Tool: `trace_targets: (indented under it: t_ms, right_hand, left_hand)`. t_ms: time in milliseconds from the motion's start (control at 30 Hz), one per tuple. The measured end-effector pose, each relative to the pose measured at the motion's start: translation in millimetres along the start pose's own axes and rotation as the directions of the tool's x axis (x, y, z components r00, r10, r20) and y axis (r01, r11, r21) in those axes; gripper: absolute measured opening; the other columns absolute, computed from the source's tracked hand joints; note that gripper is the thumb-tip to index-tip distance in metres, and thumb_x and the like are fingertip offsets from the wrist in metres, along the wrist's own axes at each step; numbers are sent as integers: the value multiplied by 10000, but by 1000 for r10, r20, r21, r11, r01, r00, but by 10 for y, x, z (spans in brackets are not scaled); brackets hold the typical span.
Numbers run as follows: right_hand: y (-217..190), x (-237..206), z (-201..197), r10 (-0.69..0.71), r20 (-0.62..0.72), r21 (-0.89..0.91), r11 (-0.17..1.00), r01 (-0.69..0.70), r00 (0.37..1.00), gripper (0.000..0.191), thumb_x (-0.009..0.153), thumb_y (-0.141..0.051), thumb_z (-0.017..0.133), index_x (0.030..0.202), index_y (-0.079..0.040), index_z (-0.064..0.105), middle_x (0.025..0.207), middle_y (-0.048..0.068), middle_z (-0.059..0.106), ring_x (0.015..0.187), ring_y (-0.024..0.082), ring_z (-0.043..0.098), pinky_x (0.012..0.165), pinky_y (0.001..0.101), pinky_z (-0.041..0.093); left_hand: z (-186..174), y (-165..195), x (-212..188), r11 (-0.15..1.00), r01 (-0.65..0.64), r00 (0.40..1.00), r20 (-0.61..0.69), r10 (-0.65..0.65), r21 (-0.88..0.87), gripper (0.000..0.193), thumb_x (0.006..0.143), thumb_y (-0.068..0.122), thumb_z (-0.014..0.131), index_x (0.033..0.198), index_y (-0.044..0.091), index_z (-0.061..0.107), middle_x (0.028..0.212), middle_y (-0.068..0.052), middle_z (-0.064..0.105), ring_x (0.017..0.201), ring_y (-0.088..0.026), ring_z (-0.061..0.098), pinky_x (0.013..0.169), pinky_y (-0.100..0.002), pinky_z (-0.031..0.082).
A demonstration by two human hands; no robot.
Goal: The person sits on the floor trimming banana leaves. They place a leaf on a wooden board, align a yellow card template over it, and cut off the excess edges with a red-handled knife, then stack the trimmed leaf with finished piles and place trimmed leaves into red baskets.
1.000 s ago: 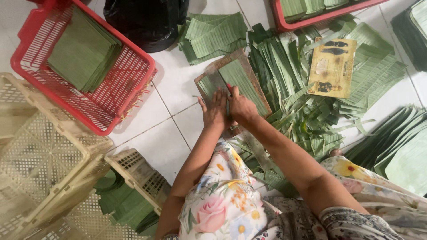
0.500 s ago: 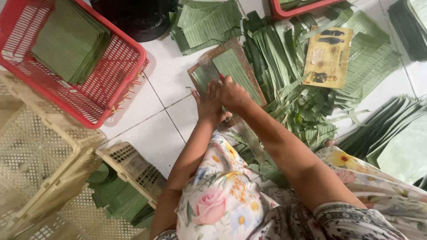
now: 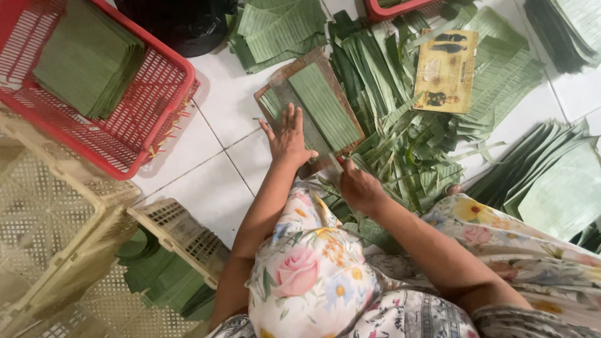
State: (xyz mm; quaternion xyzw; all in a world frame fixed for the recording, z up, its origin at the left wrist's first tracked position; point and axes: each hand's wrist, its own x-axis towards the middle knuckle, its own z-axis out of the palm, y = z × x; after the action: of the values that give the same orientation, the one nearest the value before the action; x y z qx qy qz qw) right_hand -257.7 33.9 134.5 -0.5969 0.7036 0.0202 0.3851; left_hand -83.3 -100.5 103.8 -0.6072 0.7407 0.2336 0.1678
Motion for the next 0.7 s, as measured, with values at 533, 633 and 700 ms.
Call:
trace_targets:
  t_ms: [533, 633, 700]
  right_hand:
    - [710, -102, -93, -219, -415, -183, 971, 155, 883, 284, 916, -322, 632, 1042, -68, 632, 1055, 157, 665, 1026, 366, 636, 836, 482, 515]
    - [527, 566, -369, -170, -562, 10, 977, 212, 810, 291, 944, -278, 673, 1096, -37, 614, 1067, 199, 630, 1044, 407, 601, 876, 499, 490]
    - [398, 994, -498, -78, -494, 178, 966, 189, 866, 354, 861, -270, 689, 1121, -36, 629, 1105, 230, 623, 1058, 431, 596, 885, 513, 493]
  left_hand:
    - [-75, 19, -7, 999, -26, 999, -21, 25, -48, 1375, 626, 567, 904, 1639, 173, 61, 1726, -9, 33, 1584, -171, 93, 1196, -733, -61]
    - [-78, 39, 18, 998, -31, 999, -32, 29, -61, 1342, 639, 538, 909, 1630, 172, 82, 1728, -14, 45, 1587, -175, 96, 1197, -734, -27]
    - [-96, 64, 23, 997, -30, 999, -26, 28, -73, 1334, 644, 508, 917, 1625, 165, 82, 1725, -23, 41, 1577, -180, 101, 1188, -737, -21]
